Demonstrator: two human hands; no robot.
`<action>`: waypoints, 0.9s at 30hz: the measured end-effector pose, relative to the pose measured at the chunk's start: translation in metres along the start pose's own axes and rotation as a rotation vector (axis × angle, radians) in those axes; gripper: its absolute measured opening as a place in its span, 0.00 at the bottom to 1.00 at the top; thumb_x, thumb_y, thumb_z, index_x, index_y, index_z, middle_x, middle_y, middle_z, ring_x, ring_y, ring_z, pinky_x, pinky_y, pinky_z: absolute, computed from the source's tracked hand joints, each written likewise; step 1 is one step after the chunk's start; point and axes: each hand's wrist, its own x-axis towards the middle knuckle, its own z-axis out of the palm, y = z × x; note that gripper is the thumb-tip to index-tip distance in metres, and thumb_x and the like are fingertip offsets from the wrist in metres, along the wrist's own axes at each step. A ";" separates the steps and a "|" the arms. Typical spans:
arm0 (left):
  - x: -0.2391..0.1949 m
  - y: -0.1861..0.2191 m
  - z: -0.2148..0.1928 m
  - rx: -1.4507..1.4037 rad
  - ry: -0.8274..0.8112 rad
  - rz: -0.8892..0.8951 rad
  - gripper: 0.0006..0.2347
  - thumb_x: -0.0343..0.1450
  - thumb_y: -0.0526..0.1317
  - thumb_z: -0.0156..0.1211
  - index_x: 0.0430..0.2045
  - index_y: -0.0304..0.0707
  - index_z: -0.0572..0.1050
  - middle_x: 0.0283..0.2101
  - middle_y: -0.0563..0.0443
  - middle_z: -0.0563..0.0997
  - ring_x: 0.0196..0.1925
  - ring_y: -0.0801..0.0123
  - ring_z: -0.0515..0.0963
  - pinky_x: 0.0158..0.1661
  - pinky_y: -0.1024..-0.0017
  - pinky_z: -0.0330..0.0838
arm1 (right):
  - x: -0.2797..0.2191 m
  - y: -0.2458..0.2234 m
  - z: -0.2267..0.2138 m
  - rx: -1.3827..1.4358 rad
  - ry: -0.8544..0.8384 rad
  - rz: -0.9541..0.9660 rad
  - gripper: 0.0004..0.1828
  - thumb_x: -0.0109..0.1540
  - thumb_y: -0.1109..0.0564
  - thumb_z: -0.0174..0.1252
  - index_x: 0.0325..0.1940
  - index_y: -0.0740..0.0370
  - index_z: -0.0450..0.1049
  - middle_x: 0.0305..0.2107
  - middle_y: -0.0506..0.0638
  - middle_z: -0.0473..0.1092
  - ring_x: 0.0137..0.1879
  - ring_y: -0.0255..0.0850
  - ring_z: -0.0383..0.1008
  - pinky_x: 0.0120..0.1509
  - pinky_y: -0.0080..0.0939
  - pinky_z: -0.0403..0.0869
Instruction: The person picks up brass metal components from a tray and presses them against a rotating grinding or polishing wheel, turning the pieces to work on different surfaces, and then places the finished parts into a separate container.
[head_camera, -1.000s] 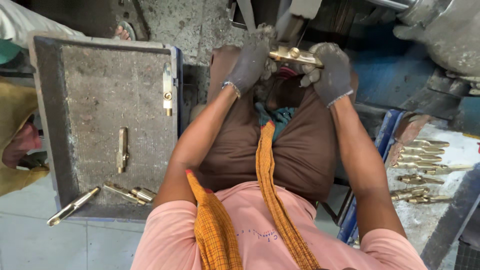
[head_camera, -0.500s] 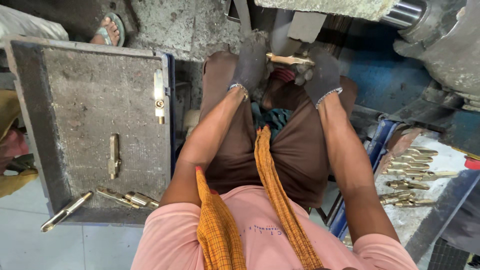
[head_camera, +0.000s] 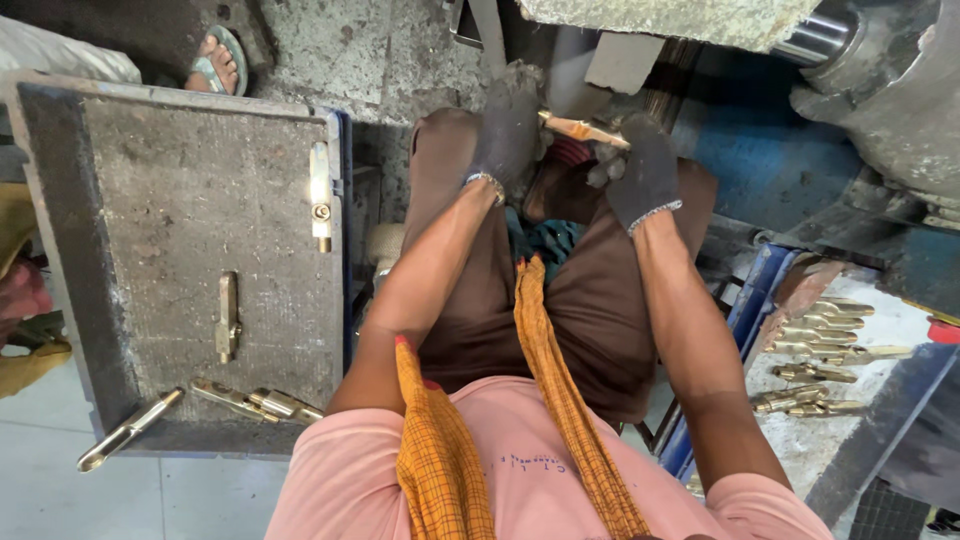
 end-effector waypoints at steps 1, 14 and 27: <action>-0.002 -0.002 0.003 -0.055 -0.094 -0.120 0.13 0.64 0.30 0.58 0.42 0.27 0.72 0.48 0.28 0.73 0.51 0.36 0.73 0.49 0.50 0.72 | 0.007 0.000 -0.003 0.010 0.033 0.043 0.10 0.70 0.53 0.51 0.40 0.61 0.71 0.21 0.52 0.68 0.19 0.36 0.64 0.22 0.42 0.71; -0.016 0.011 -0.046 -0.098 -0.278 -0.074 0.15 0.69 0.31 0.59 0.51 0.26 0.76 0.37 0.41 0.79 0.42 0.51 0.77 0.44 0.58 0.72 | -0.093 -0.012 0.035 -0.066 0.058 -0.086 0.06 0.68 0.56 0.50 0.42 0.57 0.72 0.26 0.46 0.72 0.26 0.36 0.72 0.27 0.42 0.74; 0.008 0.052 -0.162 -0.070 -0.145 -0.152 0.09 0.75 0.43 0.62 0.45 0.42 0.83 0.28 0.51 0.81 0.27 0.65 0.84 0.33 0.66 0.75 | -0.073 -0.028 0.047 -0.309 -0.233 -0.255 0.08 0.69 0.56 0.48 0.46 0.61 0.70 0.33 0.47 0.72 0.31 0.38 0.77 0.30 0.41 0.78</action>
